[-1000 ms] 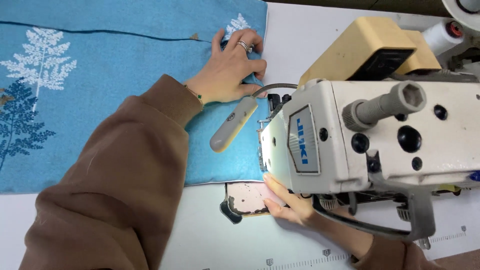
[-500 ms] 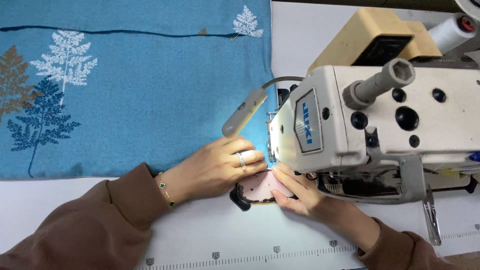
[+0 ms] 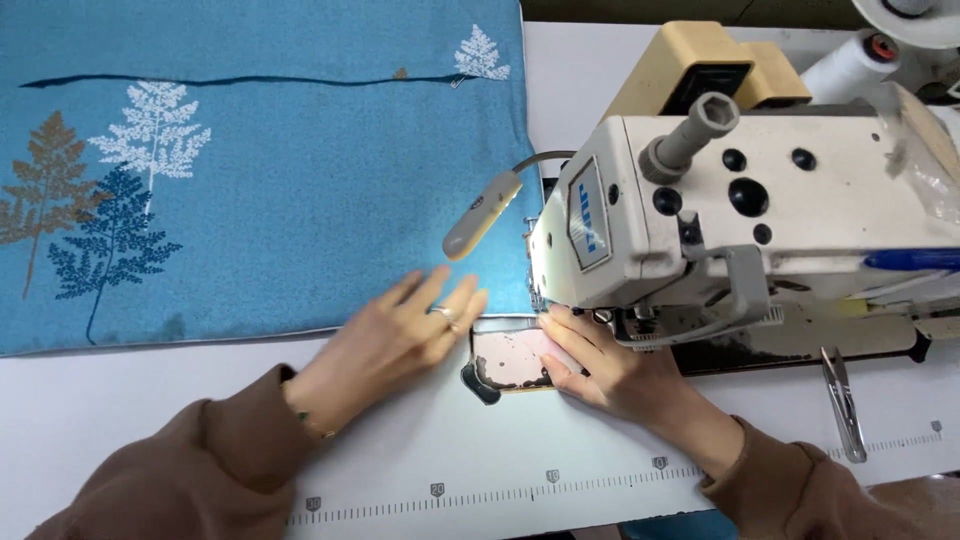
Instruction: Sewing the edges of blue patterned cushion covers using an industrial sewing machine in a factory setting.
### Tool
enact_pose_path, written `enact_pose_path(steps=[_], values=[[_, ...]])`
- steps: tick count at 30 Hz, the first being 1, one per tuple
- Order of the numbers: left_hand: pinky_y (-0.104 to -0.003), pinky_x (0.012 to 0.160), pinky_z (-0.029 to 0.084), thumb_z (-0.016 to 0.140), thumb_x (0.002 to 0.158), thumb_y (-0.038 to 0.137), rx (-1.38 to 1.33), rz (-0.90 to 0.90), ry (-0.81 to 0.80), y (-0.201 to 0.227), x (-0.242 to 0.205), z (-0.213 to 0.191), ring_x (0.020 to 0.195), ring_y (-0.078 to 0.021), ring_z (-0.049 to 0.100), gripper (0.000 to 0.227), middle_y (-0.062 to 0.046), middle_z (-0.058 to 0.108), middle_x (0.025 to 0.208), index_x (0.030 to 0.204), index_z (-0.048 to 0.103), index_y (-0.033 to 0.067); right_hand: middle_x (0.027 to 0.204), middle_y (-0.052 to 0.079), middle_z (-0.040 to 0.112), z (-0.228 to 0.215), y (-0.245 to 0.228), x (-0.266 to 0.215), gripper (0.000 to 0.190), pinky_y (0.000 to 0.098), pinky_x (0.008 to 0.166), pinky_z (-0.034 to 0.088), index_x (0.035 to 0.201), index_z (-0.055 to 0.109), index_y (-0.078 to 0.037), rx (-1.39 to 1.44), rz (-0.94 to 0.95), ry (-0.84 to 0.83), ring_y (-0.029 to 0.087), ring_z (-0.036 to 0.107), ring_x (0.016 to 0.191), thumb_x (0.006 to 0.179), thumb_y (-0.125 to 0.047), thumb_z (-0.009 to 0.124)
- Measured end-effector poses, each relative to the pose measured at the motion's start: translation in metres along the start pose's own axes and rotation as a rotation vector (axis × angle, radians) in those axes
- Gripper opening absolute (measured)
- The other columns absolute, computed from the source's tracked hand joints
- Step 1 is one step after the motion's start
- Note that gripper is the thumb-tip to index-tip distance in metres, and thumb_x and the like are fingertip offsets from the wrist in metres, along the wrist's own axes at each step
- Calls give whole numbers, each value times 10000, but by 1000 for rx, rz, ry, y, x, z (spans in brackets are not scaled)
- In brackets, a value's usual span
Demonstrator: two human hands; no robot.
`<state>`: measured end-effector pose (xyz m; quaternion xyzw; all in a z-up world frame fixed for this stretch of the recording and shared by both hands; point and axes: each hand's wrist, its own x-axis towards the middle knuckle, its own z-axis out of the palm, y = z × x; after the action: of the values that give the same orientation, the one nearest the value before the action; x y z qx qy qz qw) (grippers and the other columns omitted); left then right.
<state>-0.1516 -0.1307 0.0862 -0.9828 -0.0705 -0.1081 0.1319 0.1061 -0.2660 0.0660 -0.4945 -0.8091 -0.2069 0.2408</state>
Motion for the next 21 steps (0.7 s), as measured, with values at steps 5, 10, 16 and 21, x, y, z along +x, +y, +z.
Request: enact_pose_path(steps=[5,10,16,21], values=[[-442,1094,468,493,907,123,-9,-226,-195,-33,-100,-6,1388,-337,509,648,-92,494,1554,1541,415,232,995,45,730,-10,3,0,110,348,845,592,945,748,-48,170,-166,20,211,712,929,929,-154,770],[-388,740,689,591,775,-59,101,-382,-450,-65,-181,-36,1499,-280,426,986,-55,357,1661,1600,243,353,882,107,722,-15,-8,15,132,327,757,629,848,747,1,254,-342,111,222,703,898,919,-103,789],[-312,833,666,714,756,-31,286,-296,-298,-90,-234,-18,1376,-180,591,948,-29,518,1587,1569,375,320,1142,160,729,3,-43,50,192,364,891,641,1157,723,35,101,-369,74,253,736,1012,981,54,649],[-379,566,674,630,888,10,-123,-189,-853,21,-244,-82,897,-262,688,723,-156,567,1299,1534,319,101,1148,214,732,-2,-108,74,240,431,964,628,1177,703,62,99,-371,126,341,730,1053,1050,1,509]])
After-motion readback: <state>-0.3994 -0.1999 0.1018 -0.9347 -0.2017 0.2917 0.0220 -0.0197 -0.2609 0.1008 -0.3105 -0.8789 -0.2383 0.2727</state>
